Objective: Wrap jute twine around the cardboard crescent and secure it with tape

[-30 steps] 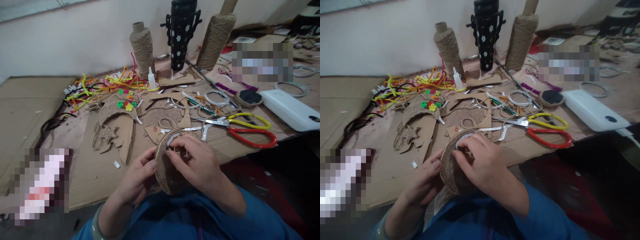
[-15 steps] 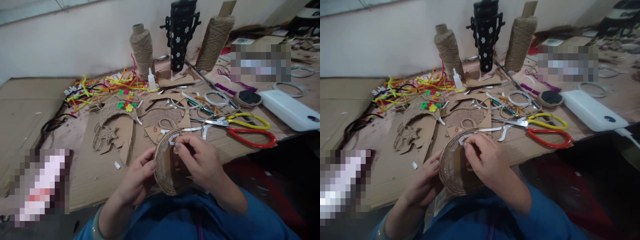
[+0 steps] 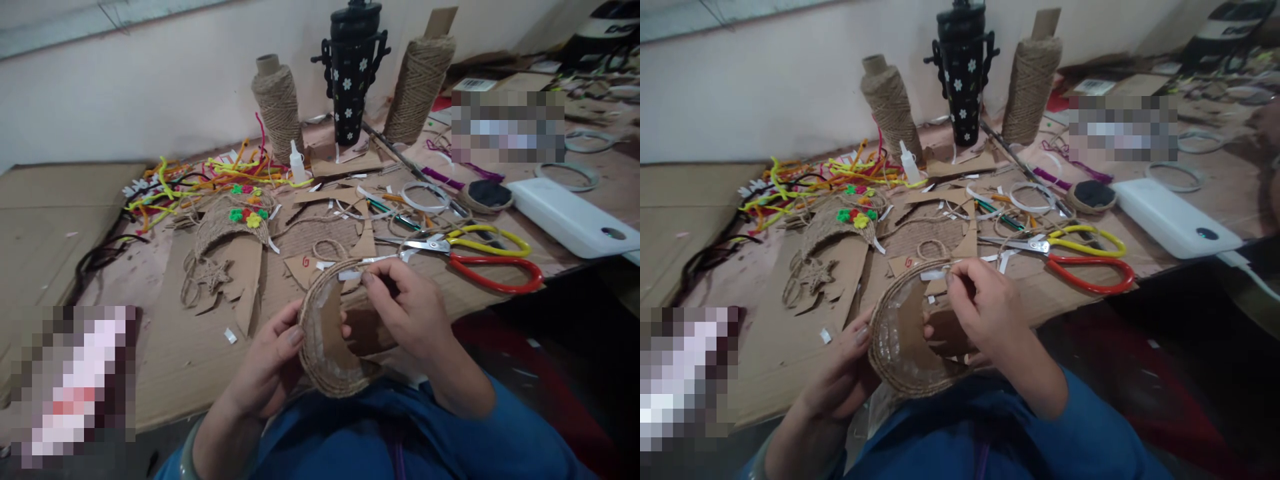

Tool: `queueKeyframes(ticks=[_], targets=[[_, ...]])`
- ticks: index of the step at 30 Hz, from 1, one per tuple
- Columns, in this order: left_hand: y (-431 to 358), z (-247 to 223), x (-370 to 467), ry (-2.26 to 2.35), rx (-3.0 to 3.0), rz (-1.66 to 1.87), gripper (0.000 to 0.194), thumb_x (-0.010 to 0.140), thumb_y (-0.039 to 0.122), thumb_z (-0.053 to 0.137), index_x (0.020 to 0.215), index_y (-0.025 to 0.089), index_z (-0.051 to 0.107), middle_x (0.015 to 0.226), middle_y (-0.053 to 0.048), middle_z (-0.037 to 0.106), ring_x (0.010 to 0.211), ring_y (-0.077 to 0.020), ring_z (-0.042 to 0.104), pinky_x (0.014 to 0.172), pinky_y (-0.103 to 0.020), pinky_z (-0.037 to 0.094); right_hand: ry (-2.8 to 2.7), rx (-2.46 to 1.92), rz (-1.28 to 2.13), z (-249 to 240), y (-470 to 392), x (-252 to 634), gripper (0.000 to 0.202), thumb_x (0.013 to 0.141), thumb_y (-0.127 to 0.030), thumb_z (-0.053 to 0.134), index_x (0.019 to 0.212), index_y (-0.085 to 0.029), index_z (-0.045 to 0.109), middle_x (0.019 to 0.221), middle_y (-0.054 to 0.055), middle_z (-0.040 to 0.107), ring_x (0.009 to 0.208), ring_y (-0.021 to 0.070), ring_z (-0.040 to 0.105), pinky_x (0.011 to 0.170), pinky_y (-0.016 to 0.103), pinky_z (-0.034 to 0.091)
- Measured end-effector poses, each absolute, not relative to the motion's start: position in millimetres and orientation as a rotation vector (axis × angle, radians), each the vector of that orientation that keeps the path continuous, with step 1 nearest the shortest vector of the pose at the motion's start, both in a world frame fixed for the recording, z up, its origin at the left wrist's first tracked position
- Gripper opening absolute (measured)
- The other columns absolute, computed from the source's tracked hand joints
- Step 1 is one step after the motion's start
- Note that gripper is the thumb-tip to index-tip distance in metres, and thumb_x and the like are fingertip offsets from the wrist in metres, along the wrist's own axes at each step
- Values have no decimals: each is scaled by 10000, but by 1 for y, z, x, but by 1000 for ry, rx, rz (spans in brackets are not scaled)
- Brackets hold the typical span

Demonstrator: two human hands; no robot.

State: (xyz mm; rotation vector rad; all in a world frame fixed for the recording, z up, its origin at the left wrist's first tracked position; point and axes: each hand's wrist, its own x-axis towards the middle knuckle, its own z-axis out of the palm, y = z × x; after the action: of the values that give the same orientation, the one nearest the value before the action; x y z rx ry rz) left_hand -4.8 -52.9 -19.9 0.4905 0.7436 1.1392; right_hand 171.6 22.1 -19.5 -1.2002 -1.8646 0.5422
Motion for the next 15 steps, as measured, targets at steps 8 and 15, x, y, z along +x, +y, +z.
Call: queueKeyframes(ticks=[8,15], targets=[[-54,-19,-6,755,490,1156,260,771,288,674,1018,207,684,903,-46,746,843,-205,696,787,-274,528,-1892,-1276,392,-23,26,176,120,823,-200,493,728,-202,566,617,-14,594,548,122,538,533,241,395],[-57,-14,-4,819,463,1143,418,711,379,716,1076,184,667,1007,-105,730,1035,-316,638,945,-423,462,-1936,-1295,200,-30,30,184,99,813,-179,504,739,-200,566,644,-5,613,569,130,557,553,245,396]])
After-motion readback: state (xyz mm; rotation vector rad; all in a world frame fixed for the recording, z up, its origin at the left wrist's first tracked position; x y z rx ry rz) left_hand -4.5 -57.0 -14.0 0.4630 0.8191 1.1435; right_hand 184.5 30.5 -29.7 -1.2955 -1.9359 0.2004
